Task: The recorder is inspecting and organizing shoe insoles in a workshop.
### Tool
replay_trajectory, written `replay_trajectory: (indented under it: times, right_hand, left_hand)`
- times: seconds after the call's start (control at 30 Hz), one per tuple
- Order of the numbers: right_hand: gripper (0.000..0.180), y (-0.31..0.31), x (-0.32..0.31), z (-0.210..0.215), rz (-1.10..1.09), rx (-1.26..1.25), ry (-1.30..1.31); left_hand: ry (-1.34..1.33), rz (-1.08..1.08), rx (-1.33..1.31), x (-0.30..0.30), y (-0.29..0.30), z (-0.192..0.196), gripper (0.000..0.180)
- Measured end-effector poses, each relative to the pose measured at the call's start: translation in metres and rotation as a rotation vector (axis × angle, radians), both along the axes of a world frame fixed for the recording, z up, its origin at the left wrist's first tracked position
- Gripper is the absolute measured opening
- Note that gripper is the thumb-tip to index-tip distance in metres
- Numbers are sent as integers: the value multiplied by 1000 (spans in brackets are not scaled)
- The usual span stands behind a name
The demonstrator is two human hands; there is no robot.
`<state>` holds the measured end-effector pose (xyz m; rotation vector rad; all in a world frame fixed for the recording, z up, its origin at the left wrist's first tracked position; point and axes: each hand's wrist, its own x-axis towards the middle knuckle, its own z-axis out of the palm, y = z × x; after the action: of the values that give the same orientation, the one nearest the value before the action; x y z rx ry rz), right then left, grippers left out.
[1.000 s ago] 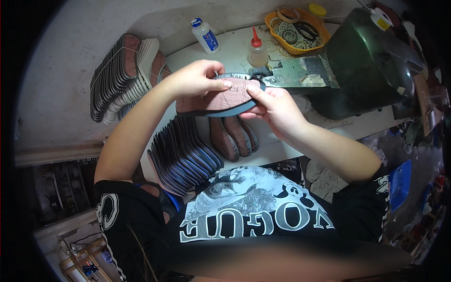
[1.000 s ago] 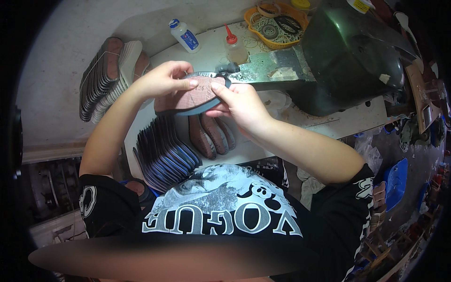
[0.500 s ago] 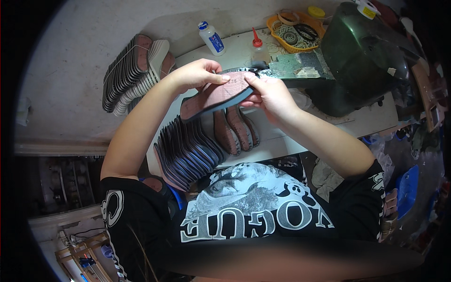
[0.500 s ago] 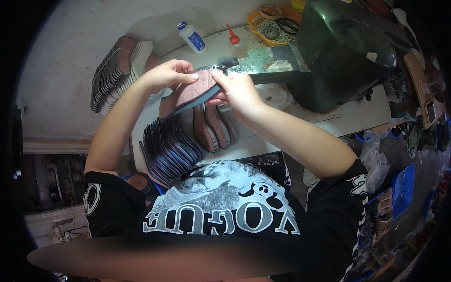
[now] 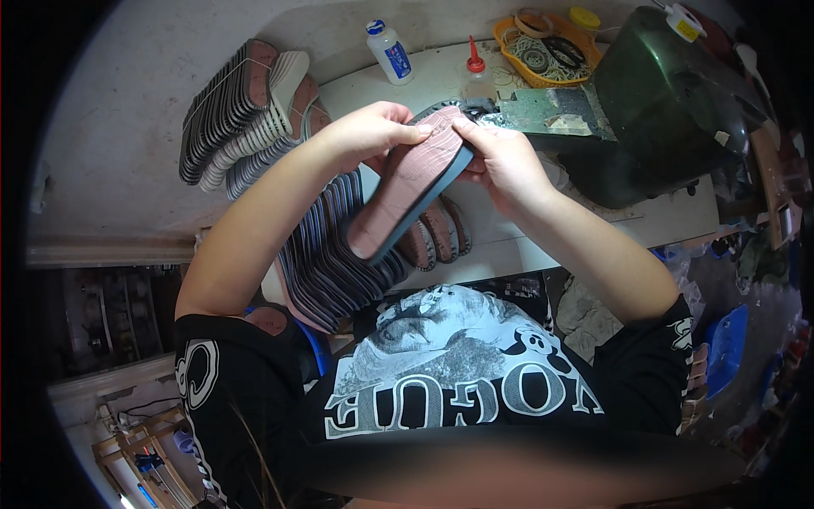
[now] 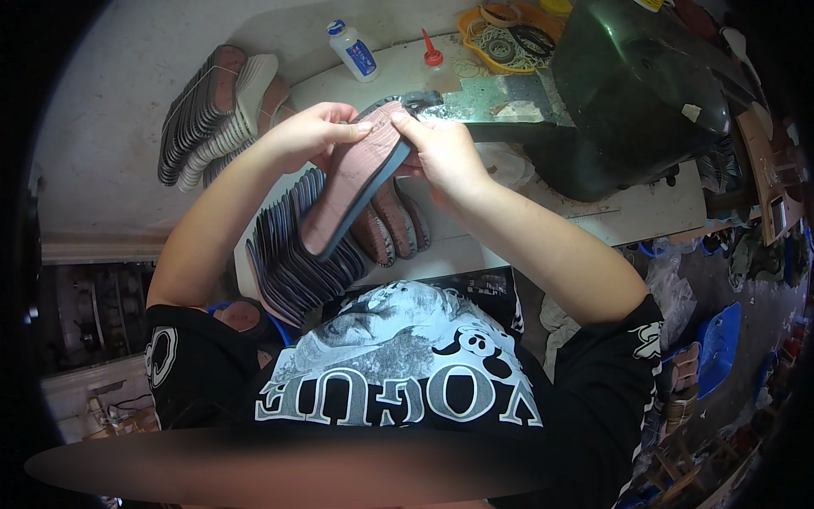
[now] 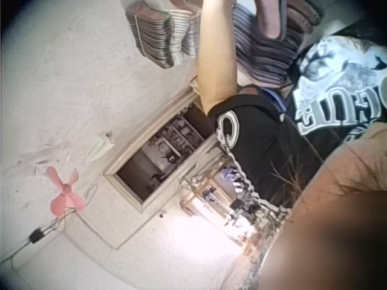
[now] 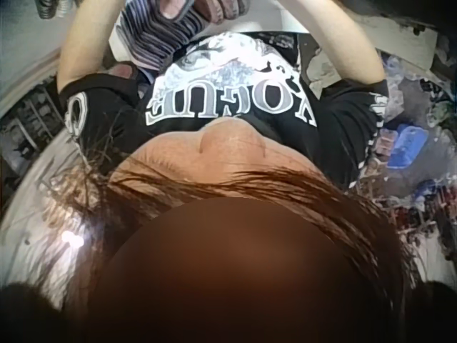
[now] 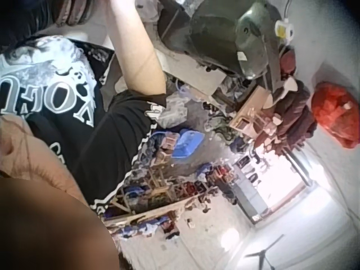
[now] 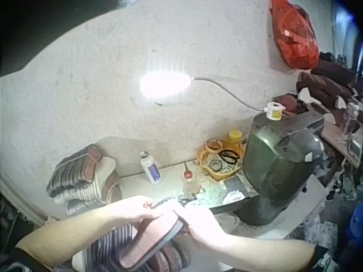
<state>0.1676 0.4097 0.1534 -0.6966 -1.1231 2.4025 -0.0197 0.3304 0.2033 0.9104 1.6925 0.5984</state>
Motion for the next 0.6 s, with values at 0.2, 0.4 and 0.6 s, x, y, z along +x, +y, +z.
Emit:
replay_trajectory:
  times: [0.2, 0.4, 0.6]
  right_hand:
    - [29, -1, 13, -1, 19, 9, 31]
    - [28, -11, 44, -8, 279, 224, -148]
    - [26, -6, 28, -15, 220, 105, -95]
  left_hand:
    - [-148, 124, -68, 28, -2, -1, 40]
    - [-188, 213, -80, 29, -2, 3, 48]
    - [25, 22, -15, 6, 1, -1, 48]
